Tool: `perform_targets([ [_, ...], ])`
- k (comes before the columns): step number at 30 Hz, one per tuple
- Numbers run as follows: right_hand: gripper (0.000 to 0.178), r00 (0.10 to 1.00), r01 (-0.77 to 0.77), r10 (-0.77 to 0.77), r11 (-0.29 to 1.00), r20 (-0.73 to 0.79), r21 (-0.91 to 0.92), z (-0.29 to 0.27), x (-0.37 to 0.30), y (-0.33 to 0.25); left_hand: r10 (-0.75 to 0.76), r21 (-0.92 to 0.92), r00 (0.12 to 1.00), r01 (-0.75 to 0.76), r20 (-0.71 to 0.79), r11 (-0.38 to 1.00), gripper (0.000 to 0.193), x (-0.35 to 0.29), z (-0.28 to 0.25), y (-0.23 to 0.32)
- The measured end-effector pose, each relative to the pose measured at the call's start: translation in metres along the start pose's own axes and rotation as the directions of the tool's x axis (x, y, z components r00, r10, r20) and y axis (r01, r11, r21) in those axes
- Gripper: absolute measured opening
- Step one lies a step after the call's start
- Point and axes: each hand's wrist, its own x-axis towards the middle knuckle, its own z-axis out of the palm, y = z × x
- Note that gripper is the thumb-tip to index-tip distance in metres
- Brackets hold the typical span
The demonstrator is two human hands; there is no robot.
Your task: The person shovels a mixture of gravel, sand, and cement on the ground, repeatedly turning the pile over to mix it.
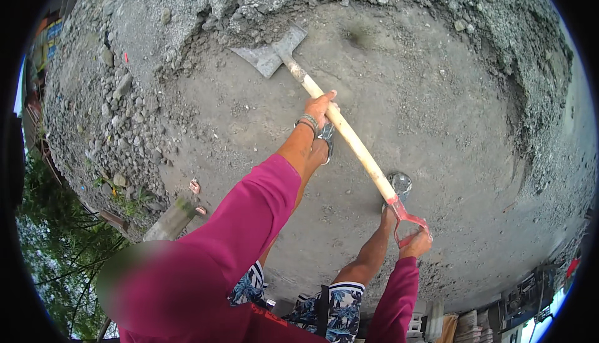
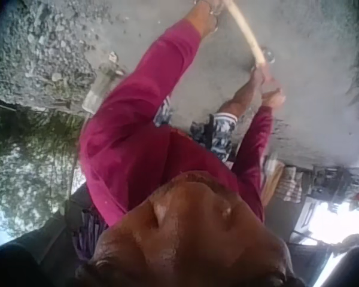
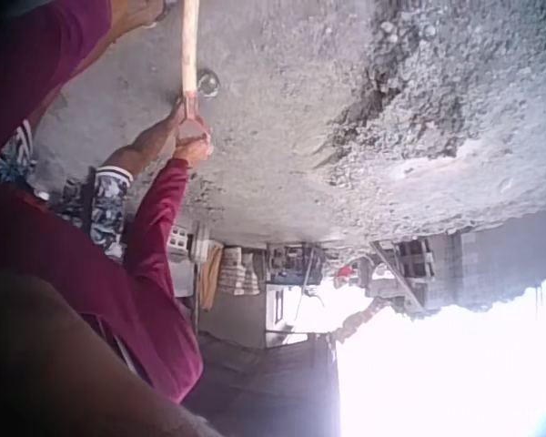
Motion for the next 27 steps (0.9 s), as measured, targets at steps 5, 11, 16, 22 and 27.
perform_targets([
  [5,0.012,0.996,0.048,-0.038,0.993,-0.086,0.111,0.001,-0.046,-0.03,-0.024,-0.143,0.997,0.013,-0.073,0.99,0.018,0.008,0.0,0.001],
  [11,0.014,0.976,0.215,-0.216,0.976,0.012,0.044,-0.045,-0.028,-0.081,-0.087,-0.306,0.993,0.06,-0.077,0.95,0.016,-0.051,0.003,-0.01],
  [16,0.01,0.865,0.462,-0.463,0.885,0.194,0.057,-0.083,-0.017,-0.165,0.103,-0.56,0.994,-0.06,0.046,0.826,0.013,-0.139,-0.006,-0.008],
  [22,0.02,0.519,0.747,-0.738,0.637,0.432,0.19,-0.108,-0.022,-0.267,0.123,-0.859,0.992,-0.033,0.035,0.512,0.015,-0.232,-0.063,-0.027],
  [27,0.025,0.087,0.93,-0.765,0.291,0.638,0.223,-0.146,-0.12,-0.319,0.157,-0.899,0.97,-0.234,-0.188,0.37,0.021,-0.352,-0.145,-0.131],
])
